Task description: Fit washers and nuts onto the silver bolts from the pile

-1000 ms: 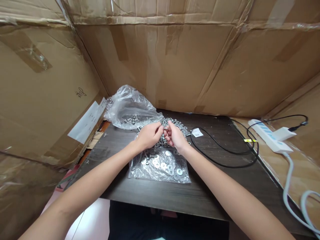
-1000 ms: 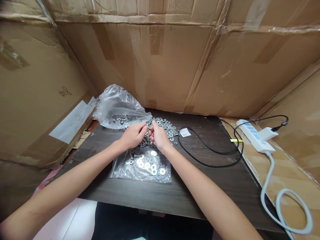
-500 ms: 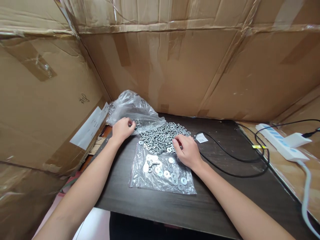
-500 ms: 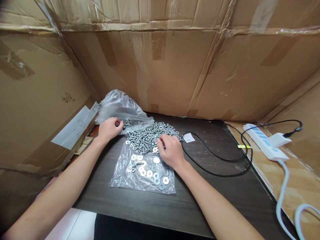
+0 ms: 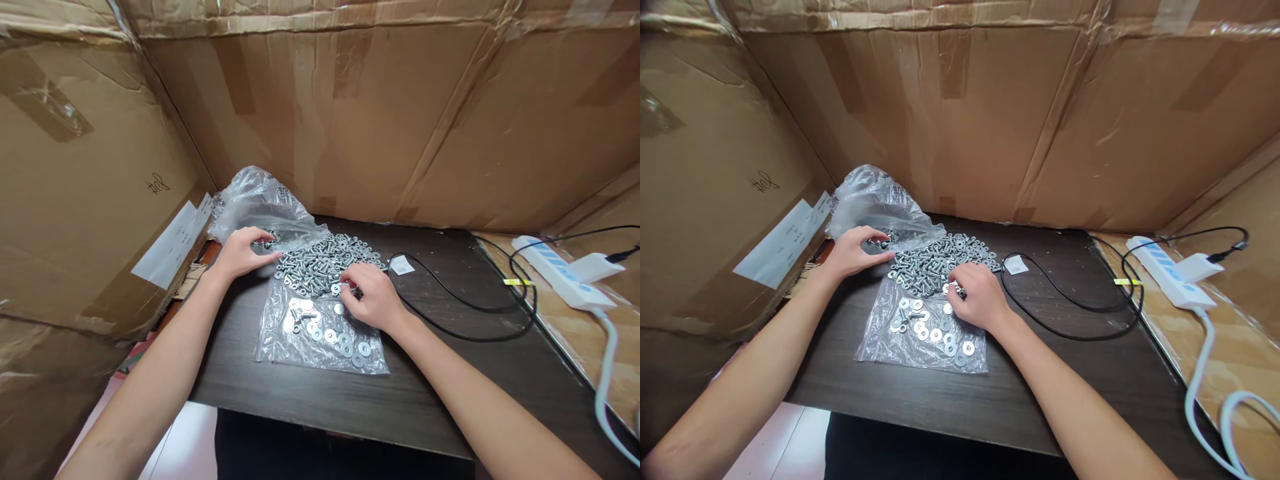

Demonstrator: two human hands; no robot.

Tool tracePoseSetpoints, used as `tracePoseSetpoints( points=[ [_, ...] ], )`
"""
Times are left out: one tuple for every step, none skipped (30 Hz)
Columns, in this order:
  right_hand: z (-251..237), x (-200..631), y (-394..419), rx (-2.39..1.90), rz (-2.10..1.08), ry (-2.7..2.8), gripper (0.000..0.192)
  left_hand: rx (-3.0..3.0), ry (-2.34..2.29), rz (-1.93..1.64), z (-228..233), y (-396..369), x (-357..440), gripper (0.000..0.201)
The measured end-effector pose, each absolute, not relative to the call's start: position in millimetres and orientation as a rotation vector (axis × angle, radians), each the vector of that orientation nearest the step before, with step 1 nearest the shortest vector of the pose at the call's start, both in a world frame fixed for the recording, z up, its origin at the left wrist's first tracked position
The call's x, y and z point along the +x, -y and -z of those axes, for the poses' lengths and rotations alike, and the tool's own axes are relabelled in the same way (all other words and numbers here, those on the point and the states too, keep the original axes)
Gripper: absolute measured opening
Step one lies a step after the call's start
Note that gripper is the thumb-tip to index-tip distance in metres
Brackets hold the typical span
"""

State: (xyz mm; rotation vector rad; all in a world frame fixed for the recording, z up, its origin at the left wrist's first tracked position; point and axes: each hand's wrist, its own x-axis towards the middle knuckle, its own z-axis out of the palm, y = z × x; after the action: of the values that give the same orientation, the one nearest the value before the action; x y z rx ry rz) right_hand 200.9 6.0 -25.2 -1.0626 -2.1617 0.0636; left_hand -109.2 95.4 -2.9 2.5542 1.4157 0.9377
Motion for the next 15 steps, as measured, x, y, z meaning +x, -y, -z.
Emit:
tracePoseSetpoints(
  points=[
    [23.4,199.2,-3.5,-1.032,-0.069,2.193,0.009,2.576,-1.389,-0.966,2.5,-93.5,-104.1,0.044],
    [21.4,197.3,-0.7,-1.007,-0.083,2.227,0.009,2.599,-1.362,-0.98,2.1,-90.7,-97.5,0.043],
    [19.3,195.2,2.3,-0.988,-0.103,2.262,0.008,2.628,-1.324,-0.979,1.8,-86.9,-89.7,0.041],
    [17.4,192.8,5.5,-0.975,-0.131,2.301,0.008,2.655,-1.276,-0.968,1.6,-82.2,-80.9,0.036],
    [15.9,190.2,8.7,-0.965,-0.16,2.343,0.009,2.684,-1.241,-0.947,1.7,-76.7,-71.3,0.031],
    [15.1,187.2,11.6,-0.961,-0.176,2.385,0.011,2.709,-1.208,-0.899,2.2,-70.6,-61.4,0.028],
    [15.1,184.1,14.1,-0.955,-0.179,2.425,0.015,2.718,-1.163,-0.876,3.2,-64.5,-51.8,0.028],
    [16.0,180.9,16.1,-0.937,-0.167,2.468,0.018,2.719,-1.112,-0.859,4.8,-58.6,-42.8,0.029],
    [17.7,177.7,17.5,-0.921,-0.138,2.504,0.02,2.715,-1.045,-0.854,6.9,-53.5,-35.0,0.029],
    [20.1,174.6,18.4,-0.91,-0.106,2.531,0.02,2.703,-0.99,-0.844,9.4,-49.2,-28.7,0.028],
    [22.6,171.8,18.8,-0.895,-0.078,2.548,0.019,2.692,-0.948,-0.827,12.0,-46.0,-24.1,0.029],
    [25.1,169.2,19.0,-0.89,-0.061,2.556,0.017,2.684,-0.926,-0.809,14.5,-43.9,-21.3,0.033],
    [27.1,167.1,19.0,-0.892,-0.052,2.56,0.016,2.668,-0.907,-0.786,16.6,-42.8,-19.9,0.037],
    [28.5,165.5,18.8,-0.898,-0.046,2.561,0.015,2.647,-0.88,-0.765,18.0,-42.4,-19.9,0.038],
    [29.0,164.5,18.6,-0.907,-0.042,2.561,0.015,2.625,-0.845,-0.747,18.5,-42.5,-20.8,0.038]
  ],
)
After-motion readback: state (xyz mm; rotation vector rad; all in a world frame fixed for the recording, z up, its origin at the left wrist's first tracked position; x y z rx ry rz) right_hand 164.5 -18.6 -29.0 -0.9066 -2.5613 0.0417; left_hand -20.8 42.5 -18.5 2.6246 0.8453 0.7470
